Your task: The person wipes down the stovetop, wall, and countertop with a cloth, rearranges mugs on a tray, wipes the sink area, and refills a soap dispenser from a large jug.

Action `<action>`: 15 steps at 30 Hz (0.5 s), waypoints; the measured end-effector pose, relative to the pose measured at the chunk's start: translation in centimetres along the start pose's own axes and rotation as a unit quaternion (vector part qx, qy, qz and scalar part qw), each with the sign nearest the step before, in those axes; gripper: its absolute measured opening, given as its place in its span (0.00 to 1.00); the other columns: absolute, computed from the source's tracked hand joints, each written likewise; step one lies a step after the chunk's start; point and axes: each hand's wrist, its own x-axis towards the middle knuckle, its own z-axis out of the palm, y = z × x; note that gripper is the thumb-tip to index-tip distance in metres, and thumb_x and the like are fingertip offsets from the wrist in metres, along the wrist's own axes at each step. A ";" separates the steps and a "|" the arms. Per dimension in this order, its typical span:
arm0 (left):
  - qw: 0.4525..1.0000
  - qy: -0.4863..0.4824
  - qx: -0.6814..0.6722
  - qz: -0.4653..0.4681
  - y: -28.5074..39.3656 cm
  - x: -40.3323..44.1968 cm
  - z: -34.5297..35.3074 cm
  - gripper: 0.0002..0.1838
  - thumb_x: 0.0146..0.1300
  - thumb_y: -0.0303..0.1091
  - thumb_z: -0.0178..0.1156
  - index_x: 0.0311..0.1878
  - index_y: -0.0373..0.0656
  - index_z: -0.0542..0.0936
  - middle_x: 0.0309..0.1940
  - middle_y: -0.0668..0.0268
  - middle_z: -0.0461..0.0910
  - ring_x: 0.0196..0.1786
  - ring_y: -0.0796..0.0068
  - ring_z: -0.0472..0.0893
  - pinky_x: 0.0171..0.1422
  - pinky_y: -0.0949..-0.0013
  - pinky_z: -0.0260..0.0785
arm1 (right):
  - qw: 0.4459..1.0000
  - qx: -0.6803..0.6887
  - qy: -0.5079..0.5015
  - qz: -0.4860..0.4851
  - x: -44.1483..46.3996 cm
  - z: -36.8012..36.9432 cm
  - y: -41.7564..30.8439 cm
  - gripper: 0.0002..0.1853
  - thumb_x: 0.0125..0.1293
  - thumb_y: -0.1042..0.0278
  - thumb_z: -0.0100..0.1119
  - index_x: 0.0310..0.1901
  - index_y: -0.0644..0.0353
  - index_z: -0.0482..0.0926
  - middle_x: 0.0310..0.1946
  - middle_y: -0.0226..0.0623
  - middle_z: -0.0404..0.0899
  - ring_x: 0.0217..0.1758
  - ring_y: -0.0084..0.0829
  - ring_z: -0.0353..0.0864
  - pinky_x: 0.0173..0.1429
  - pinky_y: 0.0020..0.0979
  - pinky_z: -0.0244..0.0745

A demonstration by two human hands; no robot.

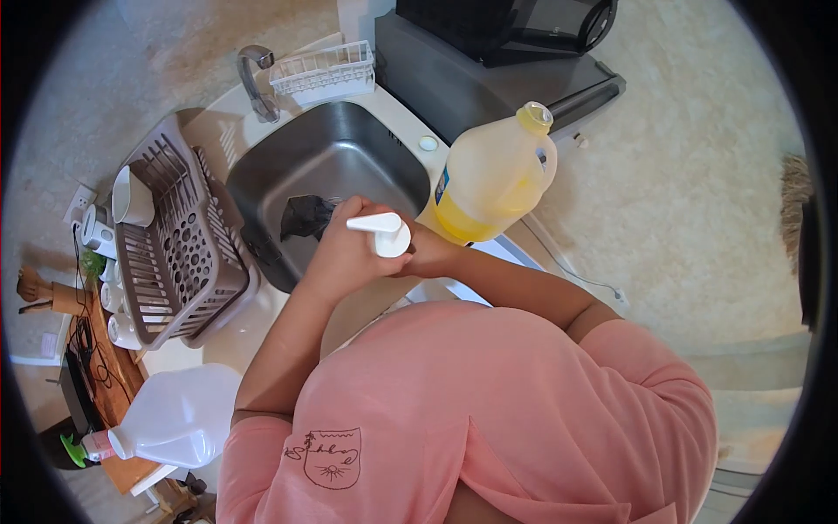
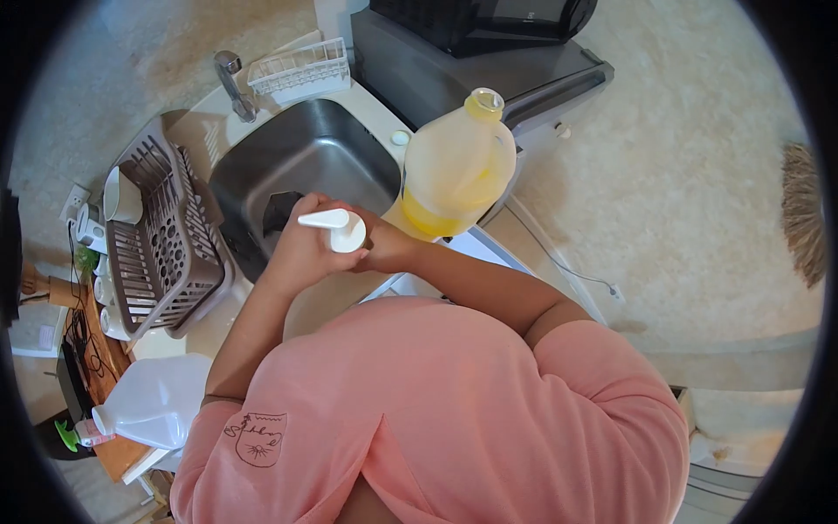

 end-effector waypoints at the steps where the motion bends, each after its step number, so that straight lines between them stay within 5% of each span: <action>1: 0.998 -0.001 0.049 0.045 0.7 0.1 0.3 0.26 0.41 0.41 0.77 0.43 0.38 0.81 0.46 0.57 0.75 0.50 0.56 0.77 0.57 0.61 0.71 | 0.998 -0.058 -0.001 0.007 -0.1 0.2 -0.9 0.39 0.49 0.70 0.75 0.64 0.54 0.67 0.56 0.35 0.76 0.59 0.31 0.73 0.64 0.33 0.69; 5: 0.989 0.042 0.101 0.097 0.9 0.4 1.3 0.25 0.42 0.42 0.77 0.41 0.38 0.81 0.46 0.57 0.75 0.49 0.57 0.78 0.55 0.61 0.72 | 0.999 -0.049 -0.003 0.015 -0.4 0.3 0.7 0.35 0.49 0.68 0.76 0.60 0.56 0.70 0.55 0.36 0.76 0.58 0.33 0.74 0.64 0.35 0.70; 8: 1.000 -0.004 -0.014 -0.001 0.9 0.8 0.5 0.26 0.44 0.43 0.76 0.44 0.38 0.80 0.43 0.55 0.75 0.47 0.55 0.79 0.53 0.59 0.73 | 0.991 -0.130 -0.018 -0.003 -1.7 -0.4 -0.5 0.37 0.49 0.66 0.76 0.62 0.56 0.70 0.56 0.37 0.76 0.59 0.39 0.75 0.64 0.38 0.71; 9: 0.998 -0.019 -0.047 -0.030 0.9 0.7 0.1 0.28 0.45 0.44 0.76 0.46 0.38 0.80 0.44 0.58 0.76 0.48 0.62 0.79 0.55 0.62 0.72 | 0.969 -0.243 0.038 -0.028 -2.8 -0.9 -1.2 0.36 0.49 0.68 0.76 0.62 0.55 0.71 0.56 0.38 0.76 0.59 0.40 0.75 0.65 0.39 0.71; 12: 0.990 -0.045 -0.106 -0.080 -0.2 0.2 -0.3 0.31 0.49 0.45 0.77 0.52 0.37 0.77 0.48 0.63 0.77 0.51 0.71 0.78 0.58 0.67 0.71 | 0.890 -0.417 0.106 -0.149 -7.5 -3.1 -6.9 0.32 0.50 0.73 0.73 0.60 0.55 0.77 0.56 0.43 0.75 0.60 0.41 0.74 0.66 0.40 0.69; 13: 0.985 -0.054 -0.132 -0.099 -0.7 0.0 -0.2 0.33 0.51 0.44 0.77 0.56 0.38 0.75 0.50 0.64 0.76 0.52 0.73 0.78 0.59 0.68 0.70 | 0.844 -0.425 0.193 -0.265 -9.7 -5.2 -6.2 0.25 0.52 0.75 0.70 0.55 0.57 0.81 0.56 0.46 0.74 0.60 0.40 0.73 0.66 0.41 0.68; 14: 0.985 -0.052 -0.133 -0.100 -1.3 -0.2 0.1 0.33 0.51 0.44 0.77 0.56 0.38 0.75 0.50 0.64 0.76 0.52 0.73 0.78 0.59 0.68 0.70 | 0.727 -0.553 0.284 -0.292 -11.2 -6.5 -8.1 0.28 0.52 0.76 0.69 0.59 0.57 0.78 0.51 0.44 0.75 0.55 0.41 0.74 0.62 0.39 0.70; 15: 0.978 -0.018 -0.182 -0.104 -1.9 -0.3 0.5 0.33 0.51 0.42 0.77 0.56 0.37 0.74 0.49 0.62 0.77 0.52 0.72 0.78 0.58 0.67 0.71 | 0.666 -0.564 0.373 -0.314 -11.4 -8.0 -9.2 0.28 0.57 0.74 0.67 0.61 0.57 0.75 0.48 0.41 0.76 0.53 0.38 0.73 0.60 0.36 0.69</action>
